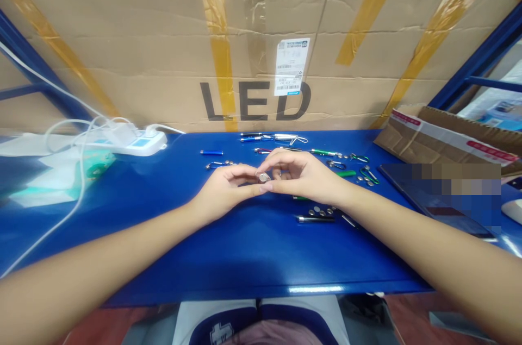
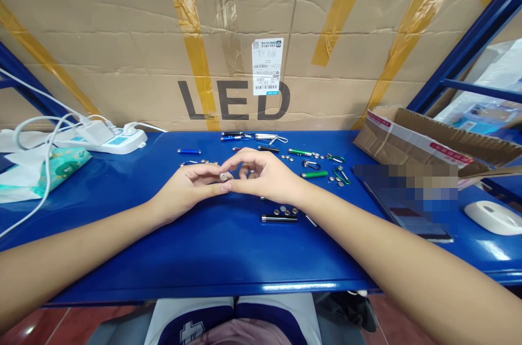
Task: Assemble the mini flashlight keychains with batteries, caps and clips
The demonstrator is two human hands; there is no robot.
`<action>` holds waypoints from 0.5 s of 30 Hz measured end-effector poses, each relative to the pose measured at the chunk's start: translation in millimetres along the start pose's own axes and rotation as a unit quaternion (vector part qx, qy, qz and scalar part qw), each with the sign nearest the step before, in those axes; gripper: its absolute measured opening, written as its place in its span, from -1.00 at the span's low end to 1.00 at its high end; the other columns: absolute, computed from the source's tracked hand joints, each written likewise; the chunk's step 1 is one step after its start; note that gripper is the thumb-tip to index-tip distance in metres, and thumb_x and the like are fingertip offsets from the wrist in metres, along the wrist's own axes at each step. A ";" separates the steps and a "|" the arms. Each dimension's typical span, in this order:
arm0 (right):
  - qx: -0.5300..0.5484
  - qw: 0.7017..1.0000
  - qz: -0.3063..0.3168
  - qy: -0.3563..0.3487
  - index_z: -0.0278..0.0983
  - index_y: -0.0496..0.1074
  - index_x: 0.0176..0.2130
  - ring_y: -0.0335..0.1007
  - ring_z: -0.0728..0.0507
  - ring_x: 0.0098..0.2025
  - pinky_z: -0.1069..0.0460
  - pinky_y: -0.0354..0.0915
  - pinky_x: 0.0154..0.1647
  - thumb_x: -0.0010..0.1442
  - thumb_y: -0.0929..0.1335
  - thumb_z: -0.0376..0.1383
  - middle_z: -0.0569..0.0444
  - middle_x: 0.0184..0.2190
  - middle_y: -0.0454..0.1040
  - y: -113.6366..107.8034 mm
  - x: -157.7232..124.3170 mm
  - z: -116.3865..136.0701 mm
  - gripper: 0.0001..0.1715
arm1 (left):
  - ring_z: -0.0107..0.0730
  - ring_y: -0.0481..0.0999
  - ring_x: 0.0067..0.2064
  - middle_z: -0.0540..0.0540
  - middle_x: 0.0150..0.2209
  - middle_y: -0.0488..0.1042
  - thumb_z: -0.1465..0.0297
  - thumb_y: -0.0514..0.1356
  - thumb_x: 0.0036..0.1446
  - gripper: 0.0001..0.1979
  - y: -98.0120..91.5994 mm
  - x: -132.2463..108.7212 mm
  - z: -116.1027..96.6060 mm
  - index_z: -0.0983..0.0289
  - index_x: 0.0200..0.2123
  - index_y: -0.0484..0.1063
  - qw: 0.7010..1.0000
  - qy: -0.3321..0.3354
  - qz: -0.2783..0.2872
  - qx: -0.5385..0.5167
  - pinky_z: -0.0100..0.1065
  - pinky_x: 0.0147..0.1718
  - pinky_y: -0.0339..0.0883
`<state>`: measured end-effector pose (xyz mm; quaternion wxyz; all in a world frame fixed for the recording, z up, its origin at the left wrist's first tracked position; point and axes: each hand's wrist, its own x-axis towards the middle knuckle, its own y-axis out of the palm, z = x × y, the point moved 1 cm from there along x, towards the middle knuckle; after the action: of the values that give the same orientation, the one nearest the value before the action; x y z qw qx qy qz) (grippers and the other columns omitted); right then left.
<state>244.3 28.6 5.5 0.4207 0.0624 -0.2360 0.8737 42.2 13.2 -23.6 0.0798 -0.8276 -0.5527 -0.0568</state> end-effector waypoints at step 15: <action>0.002 0.998 -0.001 0.068 -0.34 0.48 -0.20 0.28 0.00 -0.41 0.07 0.26 -0.39 0.10 0.44 -0.32 0.08 -0.35 0.47 1.2 1.5 3.8 -0.77 | -0.34 0.58 -0.21 0.11 -0.28 0.62 0.38 0.43 -0.04 -0.83 4.3 -0.6 -1.1 0.28 -0.33 0.62 0.979 0.121 -0.029 0.163 -0.29 -0.07 0.47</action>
<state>242.1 27.2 8.9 0.4364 0.0036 -0.2053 0.8760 45.9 10.8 -23.0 0.2783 -0.7742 -0.5643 -0.0681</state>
